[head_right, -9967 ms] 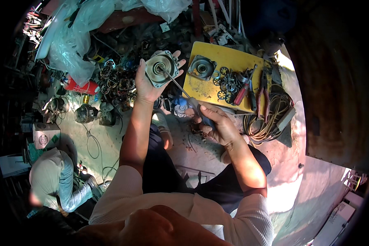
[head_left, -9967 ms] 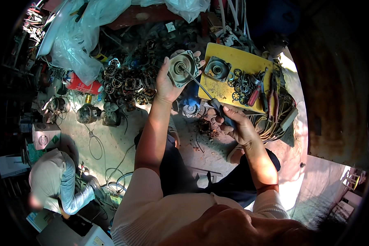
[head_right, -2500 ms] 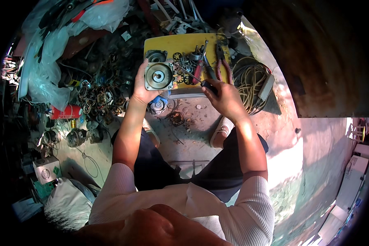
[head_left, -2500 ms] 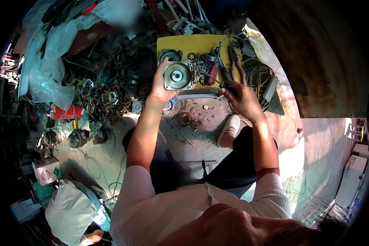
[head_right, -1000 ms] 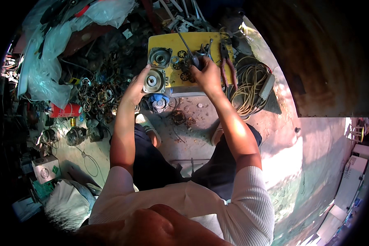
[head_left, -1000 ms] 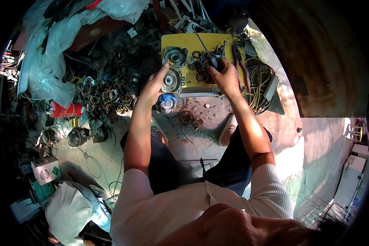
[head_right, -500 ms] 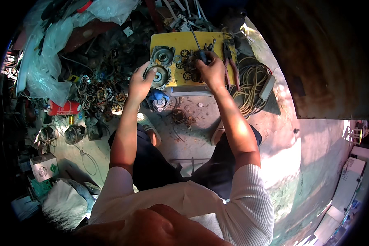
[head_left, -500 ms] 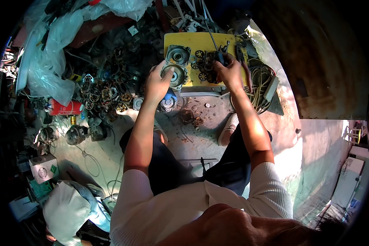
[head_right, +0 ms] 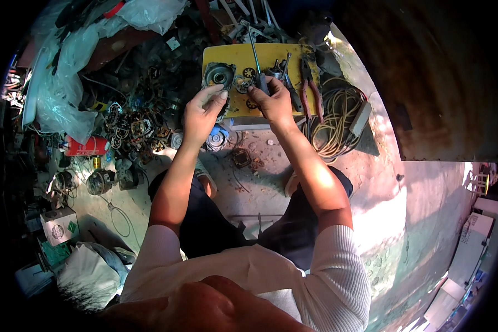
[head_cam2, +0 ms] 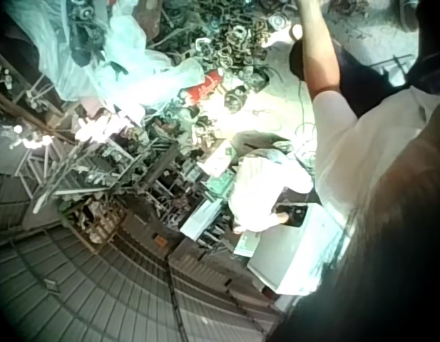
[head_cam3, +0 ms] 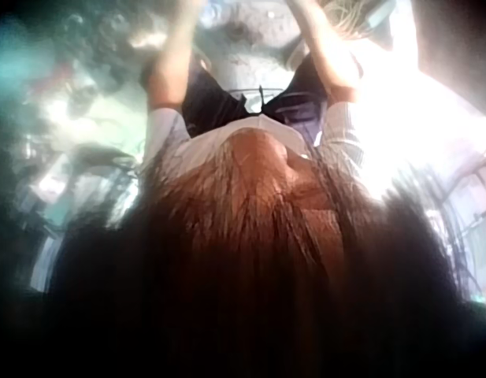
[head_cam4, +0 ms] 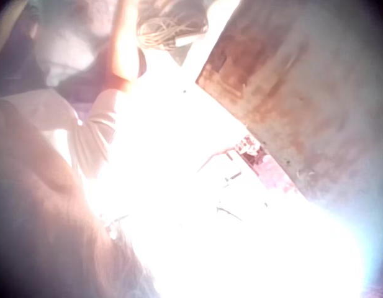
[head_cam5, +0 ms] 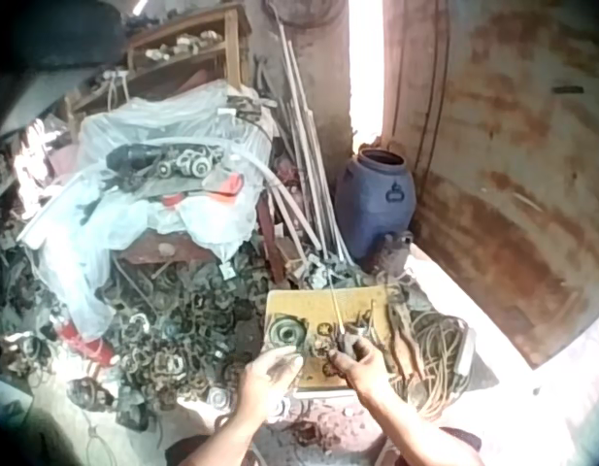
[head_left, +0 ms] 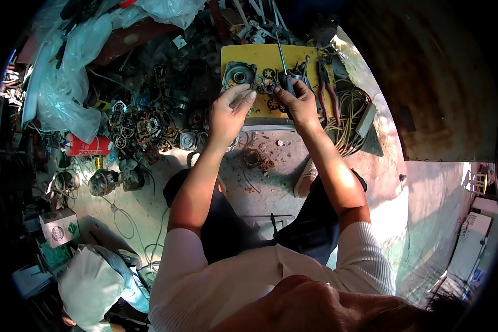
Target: The person uses a screwdriver to pry components apart and remove small screws from a metal motor housing while sitting on the floor.
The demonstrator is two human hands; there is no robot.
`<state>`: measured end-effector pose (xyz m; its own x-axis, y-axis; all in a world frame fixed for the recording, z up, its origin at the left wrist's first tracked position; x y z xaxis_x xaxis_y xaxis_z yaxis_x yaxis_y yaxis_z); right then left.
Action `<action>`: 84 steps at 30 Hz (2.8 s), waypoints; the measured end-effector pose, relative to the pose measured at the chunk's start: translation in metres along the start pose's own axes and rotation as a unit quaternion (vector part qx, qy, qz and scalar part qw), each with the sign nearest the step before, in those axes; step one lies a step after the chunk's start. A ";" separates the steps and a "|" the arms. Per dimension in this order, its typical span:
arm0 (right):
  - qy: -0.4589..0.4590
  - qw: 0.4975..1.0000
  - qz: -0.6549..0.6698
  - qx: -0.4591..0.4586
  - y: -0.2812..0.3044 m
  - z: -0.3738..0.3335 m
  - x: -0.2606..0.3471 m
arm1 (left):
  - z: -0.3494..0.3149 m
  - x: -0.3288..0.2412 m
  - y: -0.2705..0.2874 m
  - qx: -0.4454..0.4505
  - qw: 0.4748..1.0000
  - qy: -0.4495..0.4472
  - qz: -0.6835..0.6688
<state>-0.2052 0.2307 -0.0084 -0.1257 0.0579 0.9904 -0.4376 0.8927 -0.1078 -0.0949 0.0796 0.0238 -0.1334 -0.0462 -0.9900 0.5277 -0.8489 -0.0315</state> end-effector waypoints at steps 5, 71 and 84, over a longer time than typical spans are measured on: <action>0.073 0.985 -0.146 0.056 -0.016 -0.028 0.002 | -0.016 0.012 0.000 0.001 0.980 0.150 -0.127; 0.152 0.938 -0.290 0.109 0.094 -0.035 0.059 | 0.033 0.016 -0.011 -0.032 0.996 -0.073 0.031; 0.176 0.875 -0.427 0.146 0.059 -0.039 0.051 | 0.023 0.060 0.094 0.040 0.970 0.133 0.197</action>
<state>-0.2031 0.3039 0.0390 0.6175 -0.3941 0.6807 -0.4535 0.5287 0.7175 -0.0727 -0.0154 -0.0352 0.2927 -0.2468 -0.9238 0.4248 -0.8320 0.3569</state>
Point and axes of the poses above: each hand's wrist, its own z-axis towards the middle knuckle, its own y-axis out of the back of the hand, x = y × z, the point moved 4 cm from there along z, towards the middle knuckle, and after that the axes turned 13 degrees about -z, right-handed, at the moved point
